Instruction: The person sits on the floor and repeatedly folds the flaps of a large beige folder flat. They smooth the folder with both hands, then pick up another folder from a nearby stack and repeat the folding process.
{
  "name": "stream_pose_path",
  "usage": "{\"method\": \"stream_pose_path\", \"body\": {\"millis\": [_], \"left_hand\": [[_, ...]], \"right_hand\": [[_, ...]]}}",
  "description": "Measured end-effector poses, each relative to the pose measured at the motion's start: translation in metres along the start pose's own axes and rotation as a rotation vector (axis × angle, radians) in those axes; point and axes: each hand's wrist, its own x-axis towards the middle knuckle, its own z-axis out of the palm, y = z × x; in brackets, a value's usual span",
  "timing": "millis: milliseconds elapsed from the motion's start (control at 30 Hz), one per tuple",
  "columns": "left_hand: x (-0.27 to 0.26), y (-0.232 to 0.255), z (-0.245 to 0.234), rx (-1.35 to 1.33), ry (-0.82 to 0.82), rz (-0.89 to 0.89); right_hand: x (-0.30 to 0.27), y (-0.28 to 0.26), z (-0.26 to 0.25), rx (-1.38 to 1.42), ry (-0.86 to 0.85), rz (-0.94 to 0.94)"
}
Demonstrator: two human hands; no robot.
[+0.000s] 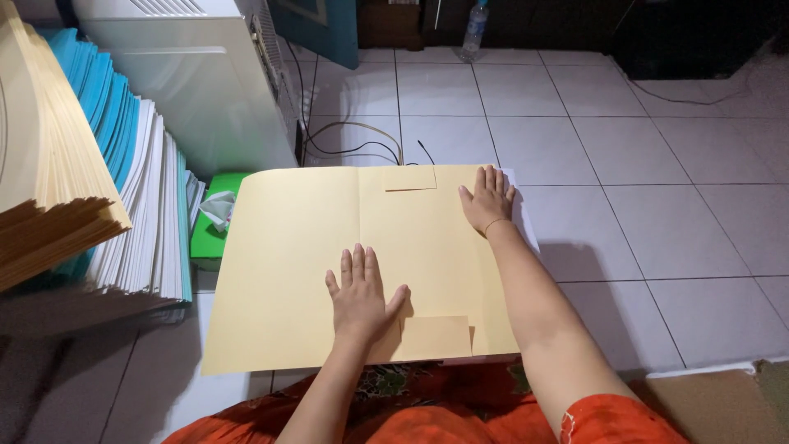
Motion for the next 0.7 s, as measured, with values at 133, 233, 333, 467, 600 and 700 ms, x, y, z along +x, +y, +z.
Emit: {"method": "stream_pose_path", "body": {"millis": [133, 233, 333, 467, 600, 700], "left_hand": [[-0.002, -0.001, -0.003, -0.005, 0.007, -0.001], [-0.003, -0.002, -0.002, -0.023, -0.014, -0.005], [-0.002, -0.004, 0.003, -0.017, -0.009, -0.006], [-0.002, -0.002, 0.006, -0.014, 0.011, 0.001], [0.015, -0.015, 0.036, 0.065, 0.093, 0.020], [0.001, -0.003, 0.003, -0.006, -0.008, 0.006]], "right_hand": [[-0.033, 0.003, -0.001, 0.040, 0.010, 0.000], [-0.099, 0.004, -0.012, 0.042, -0.018, -0.001], [-0.177, 0.014, -0.019, 0.076, -0.070, -0.006], [-0.253, 0.037, -0.005, 0.040, -0.080, -0.001], [-0.250, 0.055, 0.032, 0.096, 0.053, -0.022], [-0.211, 0.025, -0.015, 0.003, -0.047, -0.016]]}}
